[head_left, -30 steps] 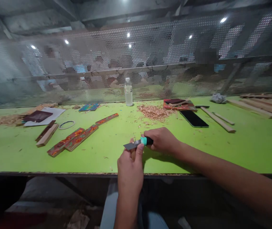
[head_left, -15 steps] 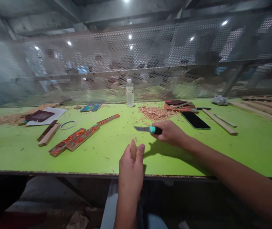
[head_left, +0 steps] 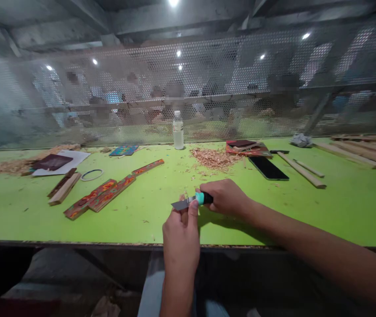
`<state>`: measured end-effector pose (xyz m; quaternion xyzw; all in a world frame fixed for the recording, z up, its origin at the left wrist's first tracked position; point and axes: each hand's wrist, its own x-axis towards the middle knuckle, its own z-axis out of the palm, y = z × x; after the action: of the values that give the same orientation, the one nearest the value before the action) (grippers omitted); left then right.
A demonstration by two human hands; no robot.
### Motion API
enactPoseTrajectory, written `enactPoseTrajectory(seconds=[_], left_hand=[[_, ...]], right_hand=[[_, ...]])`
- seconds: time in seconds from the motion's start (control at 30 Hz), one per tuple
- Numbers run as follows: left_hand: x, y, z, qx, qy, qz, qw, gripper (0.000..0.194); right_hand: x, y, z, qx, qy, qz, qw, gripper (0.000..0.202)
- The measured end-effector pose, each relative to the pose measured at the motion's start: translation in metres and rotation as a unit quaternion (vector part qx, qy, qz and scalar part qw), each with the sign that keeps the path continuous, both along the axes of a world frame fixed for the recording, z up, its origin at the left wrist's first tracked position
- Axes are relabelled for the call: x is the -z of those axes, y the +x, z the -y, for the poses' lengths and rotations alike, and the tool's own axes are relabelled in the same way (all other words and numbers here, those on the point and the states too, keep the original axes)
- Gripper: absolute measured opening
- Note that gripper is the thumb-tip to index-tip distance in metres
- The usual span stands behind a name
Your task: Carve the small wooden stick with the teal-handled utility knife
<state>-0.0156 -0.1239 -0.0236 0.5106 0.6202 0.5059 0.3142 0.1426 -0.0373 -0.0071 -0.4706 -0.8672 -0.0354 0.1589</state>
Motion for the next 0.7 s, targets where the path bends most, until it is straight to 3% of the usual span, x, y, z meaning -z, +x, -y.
enactPoseTrajectory(seconds=[0.13, 0.23, 0.37, 0.53, 0.7], left_hand=[[0.000, 0.002, 0.001, 0.007, 0.003, -0.006, 1.000, 0.044], [0.000, 0.001, 0.000, 0.010, 0.011, 0.013, 1.000, 0.045], [0.001, -0.003, 0.000, 0.036, 0.016, 0.031, 0.999, 0.040], [0.003, -0.006, 0.000, 0.057, 0.004, 0.050, 0.997, 0.037], [0.004, -0.001, -0.001, 0.054, 0.001, 0.061, 0.997, 0.044]], right_hand=[[-0.001, 0.008, -0.014, 0.110, 0.023, -0.020, 0.994, 0.020], [-0.005, 0.023, -0.027, 0.142, 0.035, -0.021, 0.989, 0.025], [-0.009, 0.030, -0.028, 0.068, -0.002, 0.010, 0.998, 0.024], [-0.008, 0.014, -0.014, -0.062, -0.039, 0.041, 0.996, 0.020], [-0.007, 0.007, -0.008, -0.092, -0.027, 0.035, 0.995, 0.009]])
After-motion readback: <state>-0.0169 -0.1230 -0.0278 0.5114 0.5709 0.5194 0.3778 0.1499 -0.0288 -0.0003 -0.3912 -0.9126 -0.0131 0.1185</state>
